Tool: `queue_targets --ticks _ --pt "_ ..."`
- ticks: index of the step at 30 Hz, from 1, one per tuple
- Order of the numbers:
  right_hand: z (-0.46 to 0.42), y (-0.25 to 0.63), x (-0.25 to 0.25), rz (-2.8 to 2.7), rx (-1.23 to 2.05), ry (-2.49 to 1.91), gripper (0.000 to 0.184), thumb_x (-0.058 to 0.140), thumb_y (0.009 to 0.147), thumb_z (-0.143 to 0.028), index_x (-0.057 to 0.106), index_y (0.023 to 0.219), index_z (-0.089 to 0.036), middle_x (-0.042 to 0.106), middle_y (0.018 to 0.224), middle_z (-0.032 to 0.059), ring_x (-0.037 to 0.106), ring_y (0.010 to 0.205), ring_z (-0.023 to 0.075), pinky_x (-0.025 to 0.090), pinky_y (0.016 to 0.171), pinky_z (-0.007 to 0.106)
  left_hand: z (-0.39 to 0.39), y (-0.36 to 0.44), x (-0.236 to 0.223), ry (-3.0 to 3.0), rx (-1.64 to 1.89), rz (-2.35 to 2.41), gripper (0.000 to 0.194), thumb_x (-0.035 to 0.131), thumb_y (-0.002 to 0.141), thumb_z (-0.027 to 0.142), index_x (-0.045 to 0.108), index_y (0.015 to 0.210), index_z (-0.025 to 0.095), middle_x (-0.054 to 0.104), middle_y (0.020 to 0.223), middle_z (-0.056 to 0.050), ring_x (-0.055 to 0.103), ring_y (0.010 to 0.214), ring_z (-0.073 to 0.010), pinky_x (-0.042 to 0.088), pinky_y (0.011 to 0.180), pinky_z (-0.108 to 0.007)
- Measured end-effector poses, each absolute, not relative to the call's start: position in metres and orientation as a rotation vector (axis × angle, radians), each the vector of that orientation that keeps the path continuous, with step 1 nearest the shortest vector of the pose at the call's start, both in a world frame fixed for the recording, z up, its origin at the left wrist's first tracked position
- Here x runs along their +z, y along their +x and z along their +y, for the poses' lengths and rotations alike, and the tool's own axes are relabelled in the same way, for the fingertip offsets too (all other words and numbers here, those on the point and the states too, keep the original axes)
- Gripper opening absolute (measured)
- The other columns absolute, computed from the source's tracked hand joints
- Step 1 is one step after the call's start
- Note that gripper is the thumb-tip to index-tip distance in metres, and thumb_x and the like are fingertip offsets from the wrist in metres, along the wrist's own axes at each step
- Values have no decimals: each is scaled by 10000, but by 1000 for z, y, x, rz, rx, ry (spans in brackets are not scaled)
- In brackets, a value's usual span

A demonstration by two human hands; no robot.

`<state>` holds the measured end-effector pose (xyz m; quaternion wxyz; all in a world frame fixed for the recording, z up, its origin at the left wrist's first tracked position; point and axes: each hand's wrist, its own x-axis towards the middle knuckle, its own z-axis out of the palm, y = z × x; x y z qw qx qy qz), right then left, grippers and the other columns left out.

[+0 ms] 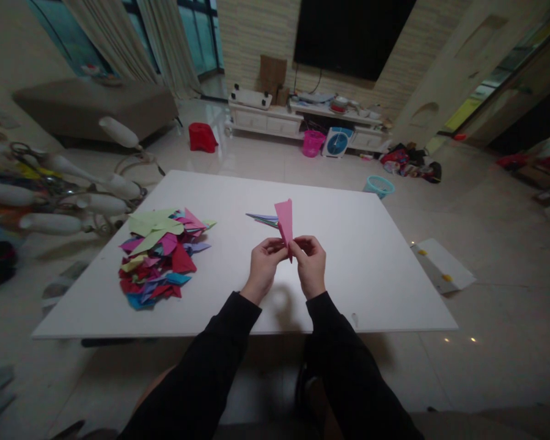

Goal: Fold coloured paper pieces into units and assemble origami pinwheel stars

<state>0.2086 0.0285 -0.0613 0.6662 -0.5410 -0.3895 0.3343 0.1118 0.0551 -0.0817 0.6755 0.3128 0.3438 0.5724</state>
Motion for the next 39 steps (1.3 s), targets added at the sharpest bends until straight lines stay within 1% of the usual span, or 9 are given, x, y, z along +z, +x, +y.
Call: queue_targets --ticks 4,8,16,21,26,32,36,39 --pt "28 207 -60 -898 779 -1221 319 831 694 -395 633 843 -194 655 850 15 632 744 164 489 579 270 54 111 -80 744 1310 775 308 878 586 206 690 817 126 713 760 -43 656 705 -148 531 676 -293" --pt "28 206 -59 -915 762 -1234 311 823 706 -408 636 828 -193 652 818 12 622 720 160 489 563 269 54 111 -80 749 1318 748 286 867 600 200 697 819 128 705 744 -38 642 687 -146 519 641 -286" --pt "29 204 -60 -935 763 -1231 303 824 704 -391 631 833 -196 659 835 10 625 685 156 483 536 271 56 111 -83 718 1331 760 284 871 580 192 694 794 133 695 729 -25 623 667 -132 509 633 -277" --pt "28 205 -59 -932 763 -1213 289 815 717 -400 638 823 -198 657 825 11 626 695 160 492 562 280 55 111 -81 721 1332 757 278 863 585 180 702 807 136 704 747 -31 632 687 -133 512 646 -273" --pt "30 207 -64 -928 717 -1202 215 750 777 -371 640 835 -196 655 801 8 615 728 154 489 617 277 55 109 -78 707 1341 770 264 840 586 156 699 808 133 700 732 -25 632 682 -125 519 670 -272" --pt "34 210 -70 -852 759 -1204 252 766 712 -324 660 892 -183 687 842 20 624 774 162 486 674 287 56 107 -78 639 1339 801 299 835 584 186 670 832 149 685 749 -5 629 689 -113 513 694 -269" --pt "34 211 -67 -767 737 -1249 202 732 688 -306 636 818 -184 651 755 -11 578 705 139 450 655 275 58 105 -76 605 1394 823 308 838 604 228 631 824 168 668 785 1 622 717 -111 502 705 -266" --pt "34 211 -65 -716 765 -1261 191 720 670 -299 599 772 -191 606 686 -36 550 657 127 414 621 259 59 104 -74 568 1410 836 328 832 599 221 620 845 178 658 781 5 608 715 -109 493 707 -265"
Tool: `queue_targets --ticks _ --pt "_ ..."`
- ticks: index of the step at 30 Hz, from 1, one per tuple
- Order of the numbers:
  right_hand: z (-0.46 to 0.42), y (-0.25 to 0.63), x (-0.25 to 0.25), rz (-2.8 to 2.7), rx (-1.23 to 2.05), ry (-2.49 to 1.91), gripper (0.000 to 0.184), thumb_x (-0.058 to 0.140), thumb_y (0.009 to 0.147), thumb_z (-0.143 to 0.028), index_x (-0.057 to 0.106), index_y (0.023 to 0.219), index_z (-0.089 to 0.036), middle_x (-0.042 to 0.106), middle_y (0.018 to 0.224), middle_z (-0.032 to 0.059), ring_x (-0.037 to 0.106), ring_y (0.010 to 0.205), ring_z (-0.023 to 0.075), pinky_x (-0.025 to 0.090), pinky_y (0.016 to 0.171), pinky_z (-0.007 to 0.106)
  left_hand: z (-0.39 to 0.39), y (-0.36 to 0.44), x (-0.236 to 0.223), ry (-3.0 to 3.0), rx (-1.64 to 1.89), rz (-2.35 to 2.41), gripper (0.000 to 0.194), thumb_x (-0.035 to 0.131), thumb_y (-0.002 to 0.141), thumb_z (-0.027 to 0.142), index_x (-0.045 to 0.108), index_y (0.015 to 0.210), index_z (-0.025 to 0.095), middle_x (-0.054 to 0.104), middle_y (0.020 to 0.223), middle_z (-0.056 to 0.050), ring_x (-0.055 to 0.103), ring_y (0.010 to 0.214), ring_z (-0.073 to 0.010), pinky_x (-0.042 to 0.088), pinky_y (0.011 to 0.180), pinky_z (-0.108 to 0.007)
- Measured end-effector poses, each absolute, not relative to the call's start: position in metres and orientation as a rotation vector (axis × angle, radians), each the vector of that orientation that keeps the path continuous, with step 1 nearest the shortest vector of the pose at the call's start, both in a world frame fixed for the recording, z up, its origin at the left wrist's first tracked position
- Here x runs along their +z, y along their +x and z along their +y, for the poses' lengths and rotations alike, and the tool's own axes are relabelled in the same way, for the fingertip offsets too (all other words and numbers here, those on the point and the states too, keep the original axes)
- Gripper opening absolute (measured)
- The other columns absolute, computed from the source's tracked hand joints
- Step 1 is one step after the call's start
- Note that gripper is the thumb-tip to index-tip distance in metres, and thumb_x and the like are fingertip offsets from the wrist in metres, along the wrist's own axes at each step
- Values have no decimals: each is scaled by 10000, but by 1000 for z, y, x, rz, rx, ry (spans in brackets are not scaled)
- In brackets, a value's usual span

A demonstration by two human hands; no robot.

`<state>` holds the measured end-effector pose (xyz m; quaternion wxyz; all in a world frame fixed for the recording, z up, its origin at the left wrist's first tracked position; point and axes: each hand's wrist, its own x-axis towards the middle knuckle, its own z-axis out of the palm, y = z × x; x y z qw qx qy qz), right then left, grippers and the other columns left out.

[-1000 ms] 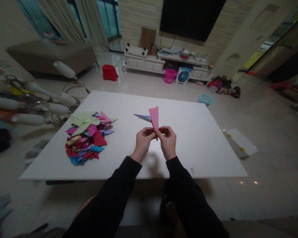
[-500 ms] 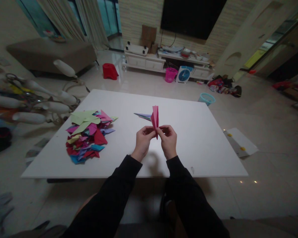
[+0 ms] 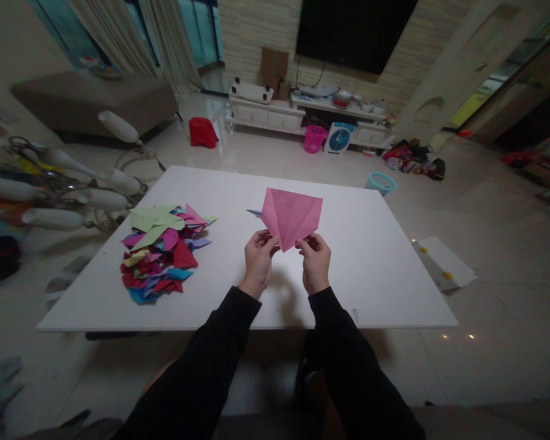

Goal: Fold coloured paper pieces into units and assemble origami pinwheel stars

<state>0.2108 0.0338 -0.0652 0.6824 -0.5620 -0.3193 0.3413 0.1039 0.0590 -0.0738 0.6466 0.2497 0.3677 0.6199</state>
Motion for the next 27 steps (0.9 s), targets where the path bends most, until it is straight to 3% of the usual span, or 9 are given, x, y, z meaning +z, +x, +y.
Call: queue_targets --ticks 7,13,17,23,27 --pt "33 211 -67 -719 789 -1228 161 734 682 -297 636 748 -188 622 681 -28 562 638 134 406 609 262 58 103 -75 587 1368 877 247 825 594 215 675 787 181 664 779 8 556 677 -86 382 606 -209" --pt "27 213 -63 -824 847 -1145 235 760 651 -270 744 871 -189 735 895 45 641 779 200 495 696 322 57 103 -76 674 1267 818 171 771 639 232 757 799 171 702 769 -35 604 729 -137 444 684 -259" --pt "28 211 -62 -777 896 -1161 183 737 645 -246 747 823 -202 739 820 25 645 761 202 501 690 323 58 102 -74 666 1254 762 155 701 710 242 780 820 168 734 901 -65 633 836 -161 460 713 -262" --pt "31 212 -63 -811 918 -1187 197 582 763 -282 760 772 -198 751 871 40 654 853 202 505 773 332 62 96 -73 774 1273 819 242 843 648 283 756 831 151 722 842 -54 643 788 -160 488 804 -308" --pt "31 211 -64 -852 887 -1208 147 731 718 -319 711 795 -196 717 826 22 635 813 184 508 783 326 64 90 -75 895 1311 874 261 862 623 255 710 807 151 708 837 -44 645 785 -152 498 812 -302"
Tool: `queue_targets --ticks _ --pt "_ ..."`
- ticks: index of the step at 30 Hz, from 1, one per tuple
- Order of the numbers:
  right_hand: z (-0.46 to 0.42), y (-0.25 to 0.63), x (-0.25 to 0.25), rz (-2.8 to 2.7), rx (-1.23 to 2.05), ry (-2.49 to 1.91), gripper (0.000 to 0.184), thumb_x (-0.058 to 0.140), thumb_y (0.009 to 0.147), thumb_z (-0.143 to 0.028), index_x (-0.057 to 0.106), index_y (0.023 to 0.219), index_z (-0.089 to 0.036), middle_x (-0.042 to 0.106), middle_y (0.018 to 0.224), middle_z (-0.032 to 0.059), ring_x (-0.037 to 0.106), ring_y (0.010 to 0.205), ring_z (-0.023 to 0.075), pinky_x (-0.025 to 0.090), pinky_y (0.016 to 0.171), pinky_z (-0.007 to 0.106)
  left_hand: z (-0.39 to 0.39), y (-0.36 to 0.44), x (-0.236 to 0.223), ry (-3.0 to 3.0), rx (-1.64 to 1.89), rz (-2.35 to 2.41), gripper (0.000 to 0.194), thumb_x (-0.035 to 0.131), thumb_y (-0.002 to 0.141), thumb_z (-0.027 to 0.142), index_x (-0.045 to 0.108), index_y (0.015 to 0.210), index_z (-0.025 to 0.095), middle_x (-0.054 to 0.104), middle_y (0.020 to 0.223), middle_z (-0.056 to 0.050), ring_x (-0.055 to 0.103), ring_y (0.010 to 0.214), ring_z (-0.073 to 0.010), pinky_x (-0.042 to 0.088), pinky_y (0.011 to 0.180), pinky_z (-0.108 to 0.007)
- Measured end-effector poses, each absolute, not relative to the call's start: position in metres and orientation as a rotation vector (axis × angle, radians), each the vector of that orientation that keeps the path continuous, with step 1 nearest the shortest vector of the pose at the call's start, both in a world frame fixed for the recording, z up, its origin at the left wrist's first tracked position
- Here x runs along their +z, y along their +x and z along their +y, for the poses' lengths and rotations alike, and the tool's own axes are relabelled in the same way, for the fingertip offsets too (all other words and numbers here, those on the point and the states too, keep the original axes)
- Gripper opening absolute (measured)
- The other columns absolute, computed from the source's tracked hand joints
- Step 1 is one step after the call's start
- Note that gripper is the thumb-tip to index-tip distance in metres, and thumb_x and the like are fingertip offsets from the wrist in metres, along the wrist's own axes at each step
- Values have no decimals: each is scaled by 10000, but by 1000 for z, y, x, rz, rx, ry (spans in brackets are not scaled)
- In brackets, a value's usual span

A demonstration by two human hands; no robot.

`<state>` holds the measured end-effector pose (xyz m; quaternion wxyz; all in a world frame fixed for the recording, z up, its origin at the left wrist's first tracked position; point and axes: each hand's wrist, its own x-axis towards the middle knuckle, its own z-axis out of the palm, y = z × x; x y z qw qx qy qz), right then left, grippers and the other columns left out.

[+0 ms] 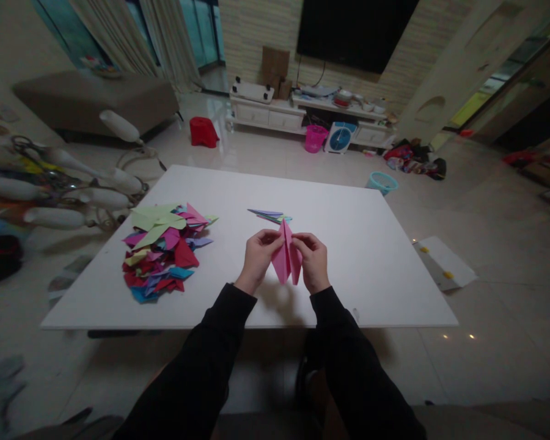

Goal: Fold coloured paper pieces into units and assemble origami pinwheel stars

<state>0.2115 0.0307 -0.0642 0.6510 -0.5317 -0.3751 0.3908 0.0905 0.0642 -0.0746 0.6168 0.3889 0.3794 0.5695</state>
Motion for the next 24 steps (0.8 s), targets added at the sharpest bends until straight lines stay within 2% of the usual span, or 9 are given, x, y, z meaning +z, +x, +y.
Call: queue_targets --ticks 6,12,18,24 --pt "31 209 -66 -864 831 -1253 334 816 670 -369 594 859 -206 608 740 -27 569 688 141 474 632 264 66 89 -76 963 1301 949 337 842 626 220 655 901 164 675 771 -30 637 729 -156 501 694 -264" --pt "31 216 -64 -916 696 -1339 255 752 687 -337 588 825 -199 609 801 -8 555 741 147 473 654 266 71 81 -70 1073 1331 1051 290 823 606 193 670 850 165 656 807 -36 607 739 -154 487 644 -244" --pt "31 221 -66 -951 680 -1395 188 711 674 -263 604 813 -196 619 838 8 566 792 169 470 675 282 78 66 -73 1044 1176 1059 386 840 591 227 678 936 165 663 790 -32 603 679 -145 443 576 -226" --pt "30 221 -66 -939 797 -1347 215 744 679 -276 619 833 -191 641 860 19 600 806 175 485 684 292 76 64 -72 963 1055 968 443 864 579 244 662 963 157 686 789 -36 632 685 -149 473 631 -252"
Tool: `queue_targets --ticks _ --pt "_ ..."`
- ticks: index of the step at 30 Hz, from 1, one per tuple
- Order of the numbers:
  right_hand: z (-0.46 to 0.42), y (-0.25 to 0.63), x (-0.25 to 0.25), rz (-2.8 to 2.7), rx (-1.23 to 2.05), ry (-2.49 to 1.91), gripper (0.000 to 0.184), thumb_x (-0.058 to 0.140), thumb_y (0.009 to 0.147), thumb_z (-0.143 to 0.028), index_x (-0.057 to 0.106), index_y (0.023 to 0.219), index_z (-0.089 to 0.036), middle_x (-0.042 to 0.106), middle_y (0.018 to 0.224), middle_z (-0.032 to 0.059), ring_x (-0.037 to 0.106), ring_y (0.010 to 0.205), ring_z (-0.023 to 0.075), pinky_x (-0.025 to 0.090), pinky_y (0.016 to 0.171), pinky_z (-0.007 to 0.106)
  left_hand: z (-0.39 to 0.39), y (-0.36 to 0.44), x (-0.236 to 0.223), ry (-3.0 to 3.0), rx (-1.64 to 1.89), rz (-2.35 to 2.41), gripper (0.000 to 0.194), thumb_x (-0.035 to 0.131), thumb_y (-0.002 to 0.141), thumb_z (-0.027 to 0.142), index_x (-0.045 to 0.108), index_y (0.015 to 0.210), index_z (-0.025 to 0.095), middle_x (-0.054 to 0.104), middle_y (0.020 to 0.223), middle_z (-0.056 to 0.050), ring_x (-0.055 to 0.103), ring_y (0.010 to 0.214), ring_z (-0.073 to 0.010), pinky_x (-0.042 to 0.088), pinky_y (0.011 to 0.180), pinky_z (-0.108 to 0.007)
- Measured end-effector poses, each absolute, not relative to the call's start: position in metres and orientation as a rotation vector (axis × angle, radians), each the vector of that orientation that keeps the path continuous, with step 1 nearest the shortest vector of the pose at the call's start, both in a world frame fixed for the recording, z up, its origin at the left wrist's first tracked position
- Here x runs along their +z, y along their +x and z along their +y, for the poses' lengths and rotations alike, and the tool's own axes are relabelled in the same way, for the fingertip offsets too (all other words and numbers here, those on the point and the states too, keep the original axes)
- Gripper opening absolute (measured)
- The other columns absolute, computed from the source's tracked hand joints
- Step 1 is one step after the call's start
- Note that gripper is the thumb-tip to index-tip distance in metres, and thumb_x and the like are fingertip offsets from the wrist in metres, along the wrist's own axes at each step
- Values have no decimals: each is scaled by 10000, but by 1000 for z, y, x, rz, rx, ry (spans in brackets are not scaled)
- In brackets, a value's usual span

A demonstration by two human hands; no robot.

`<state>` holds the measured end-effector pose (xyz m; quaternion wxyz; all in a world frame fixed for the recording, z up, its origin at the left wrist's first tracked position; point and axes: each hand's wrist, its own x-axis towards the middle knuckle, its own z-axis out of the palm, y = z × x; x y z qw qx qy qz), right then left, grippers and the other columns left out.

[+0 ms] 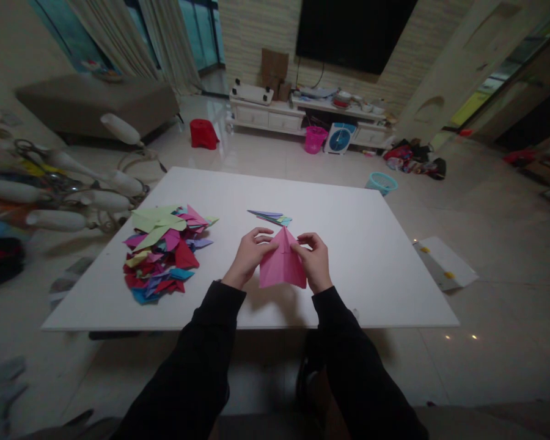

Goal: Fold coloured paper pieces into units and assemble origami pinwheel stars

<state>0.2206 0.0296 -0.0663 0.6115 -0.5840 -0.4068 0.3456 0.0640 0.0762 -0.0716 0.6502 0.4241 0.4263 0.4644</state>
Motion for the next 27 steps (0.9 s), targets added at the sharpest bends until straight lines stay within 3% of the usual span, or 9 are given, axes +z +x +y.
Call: queue_targets --ticks 7,14,27 --pt "29 217 -67 -975 958 -1324 348 806 646 -281 596 912 -201 691 765 7 654 702 174 529 684 316 73 68 -68 1058 1052 974 416 864 608 263 664 955 154 698 777 -53 652 713 -167 495 652 -262" --pt "31 217 -72 -1065 940 -1385 403 806 655 -343 576 961 -216 684 871 12 646 715 163 527 647 295 73 67 -65 1191 1031 993 364 814 599 167 657 926 149 672 708 -16 646 684 -149 504 643 -243" --pt "28 221 -72 -1033 1029 -1392 335 701 631 -195 604 951 -211 640 720 -28 604 643 149 479 586 256 74 60 -62 1241 841 979 407 734 647 194 648 1041 140 710 764 -41 647 662 -153 479 599 -237"
